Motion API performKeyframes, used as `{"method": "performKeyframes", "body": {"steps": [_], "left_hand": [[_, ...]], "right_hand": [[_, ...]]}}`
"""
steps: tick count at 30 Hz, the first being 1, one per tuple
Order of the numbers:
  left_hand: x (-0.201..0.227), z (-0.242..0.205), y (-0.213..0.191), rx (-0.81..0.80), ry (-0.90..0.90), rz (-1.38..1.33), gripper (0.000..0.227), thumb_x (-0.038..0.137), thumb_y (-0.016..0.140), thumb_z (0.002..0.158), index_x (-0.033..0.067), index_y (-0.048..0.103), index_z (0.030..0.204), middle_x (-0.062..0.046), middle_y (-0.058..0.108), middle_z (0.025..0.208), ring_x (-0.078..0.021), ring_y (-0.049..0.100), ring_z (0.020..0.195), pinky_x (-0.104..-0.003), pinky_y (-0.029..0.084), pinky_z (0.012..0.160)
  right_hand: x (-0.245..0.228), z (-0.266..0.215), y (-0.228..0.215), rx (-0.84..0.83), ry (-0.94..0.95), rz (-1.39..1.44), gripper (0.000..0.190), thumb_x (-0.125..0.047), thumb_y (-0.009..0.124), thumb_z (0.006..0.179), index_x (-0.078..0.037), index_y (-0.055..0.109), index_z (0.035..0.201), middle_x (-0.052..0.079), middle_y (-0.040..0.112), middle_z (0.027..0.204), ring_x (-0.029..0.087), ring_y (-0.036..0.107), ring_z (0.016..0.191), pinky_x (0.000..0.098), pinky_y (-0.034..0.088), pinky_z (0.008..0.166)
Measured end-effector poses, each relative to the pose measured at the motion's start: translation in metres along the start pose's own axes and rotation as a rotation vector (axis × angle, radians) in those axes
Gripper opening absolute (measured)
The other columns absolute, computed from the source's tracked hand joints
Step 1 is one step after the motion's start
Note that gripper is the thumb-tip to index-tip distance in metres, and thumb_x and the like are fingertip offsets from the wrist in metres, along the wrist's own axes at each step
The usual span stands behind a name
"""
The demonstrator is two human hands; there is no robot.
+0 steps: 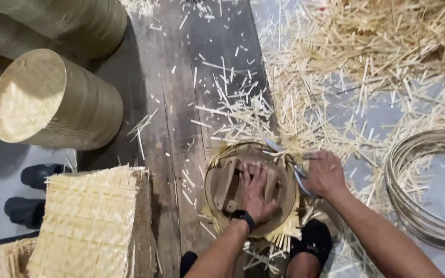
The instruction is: Trimming and assembling woven bamboo basket lids using a circular frame and scissors.
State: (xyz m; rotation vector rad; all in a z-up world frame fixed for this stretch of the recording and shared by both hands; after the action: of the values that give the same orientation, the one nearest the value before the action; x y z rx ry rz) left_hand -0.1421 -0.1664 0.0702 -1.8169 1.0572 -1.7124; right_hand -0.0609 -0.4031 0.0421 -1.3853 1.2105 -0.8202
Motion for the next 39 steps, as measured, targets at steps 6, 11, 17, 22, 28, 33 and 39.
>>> {"method": "performKeyframes", "body": {"steps": [6, 11, 17, 22, 28, 33, 39], "left_hand": [[-0.017, -0.003, -0.003, -0.088, 0.061, -0.025, 0.106, 0.023, 0.084, 0.061, 0.0125, 0.040, 0.157, -0.014, 0.028, 0.169, -0.0446, 0.000, 0.158, -0.063, 0.006, 0.126], [-0.014, -0.008, -0.005, -0.162, 0.124, -0.035, 0.105, 0.022, 0.085, 0.062, 0.0135, 0.041, 0.157, -0.014, 0.027, 0.170, -0.0452, -0.001, 0.159, -0.065, 0.007, 0.126], [-0.024, -0.020, -0.014, -0.263, 0.164, 0.031, 0.104, 0.024, 0.083, 0.065, 0.0129, 0.039, 0.159, -0.017, 0.027, 0.170, -0.0453, 0.002, 0.160, -0.062, 0.008, 0.127], [-0.002, -0.006, -0.002, -0.094, -0.392, -0.035, 0.105, 0.058, 0.070, 0.080, 0.0024, 0.028, 0.159, -0.026, 0.023, 0.165, -0.0452, 0.011, 0.155, -0.060, 0.007, 0.126], [0.003, 0.008, 0.017, -0.056, -0.697, 0.082, 0.120, 0.070, 0.067, 0.077, -0.0073, 0.020, 0.156, -0.031, 0.024, 0.161, -0.0456, 0.017, 0.152, -0.061, 0.001, 0.124], [-0.010, -0.010, 0.018, -0.134, -0.481, 0.120, 0.121, 0.066, 0.072, 0.076, -0.0116, 0.022, 0.154, -0.033, 0.026, 0.159, -0.0485, 0.020, 0.150, -0.062, 0.001, 0.122], [-0.013, -0.018, 0.013, -0.168, -0.337, 0.163, 0.118, 0.060, 0.076, 0.070, -0.0123, 0.030, 0.152, -0.033, 0.037, 0.155, -0.0500, 0.028, 0.147, -0.060, 0.006, 0.124]], "right_hand": [[0.032, -0.013, 0.021, -0.158, 0.024, -0.007, 0.043, -0.046, 0.062, 0.095, -0.005, 0.072, 0.104, 0.018, 0.069, 0.098, 0.030, 0.071, 0.088, 0.0460, 0.061, 0.080], [-0.026, 0.002, -0.058, -0.368, 0.138, -0.013, 0.058, -0.059, 0.063, 0.089, -0.003, 0.067, 0.102, 0.015, 0.066, 0.093, 0.029, 0.067, 0.090, 0.0438, 0.057, 0.082], [0.014, 0.010, 0.022, -0.180, -0.030, -0.031, 0.029, -0.035, 0.060, 0.097, -0.012, 0.073, 0.109, 0.013, 0.070, 0.103, 0.027, 0.067, 0.093, 0.0432, 0.058, 0.083], [0.013, 0.005, -0.014, -0.534, 0.069, 0.051, 0.044, -0.050, 0.058, 0.094, -0.018, 0.067, 0.123, 0.011, 0.072, 0.101, 0.024, 0.071, 0.088, 0.0410, 0.060, 0.084], [-0.017, 0.007, -0.025, -0.118, -0.046, -0.090, 0.058, -0.060, 0.062, 0.084, -0.006, 0.065, 0.103, 0.015, 0.064, 0.094, 0.029, 0.064, 0.092, 0.0446, 0.054, 0.086], [0.000, 0.012, 0.022, -0.143, -0.012, -0.035, 0.037, -0.036, 0.065, 0.080, -0.007, 0.066, 0.103, 0.012, 0.067, 0.101, 0.028, 0.066, 0.102, 0.0397, 0.057, 0.091], [0.004, -0.001, -0.003, -0.408, 0.086, 0.040, 0.038, -0.043, 0.063, 0.093, -0.009, 0.073, 0.107, 0.016, 0.070, 0.108, 0.033, 0.069, 0.102, 0.0459, 0.056, 0.089]]}}
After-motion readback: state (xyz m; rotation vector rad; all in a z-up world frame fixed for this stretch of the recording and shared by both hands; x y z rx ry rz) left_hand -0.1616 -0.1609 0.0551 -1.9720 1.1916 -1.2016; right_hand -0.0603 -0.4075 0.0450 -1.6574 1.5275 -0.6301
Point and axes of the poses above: each hand's wrist, its own z-axis towards the middle knuckle, its own y-axis out of the palm, x = y × z, the point moved 3 cm from there along z, towards the middle knuckle
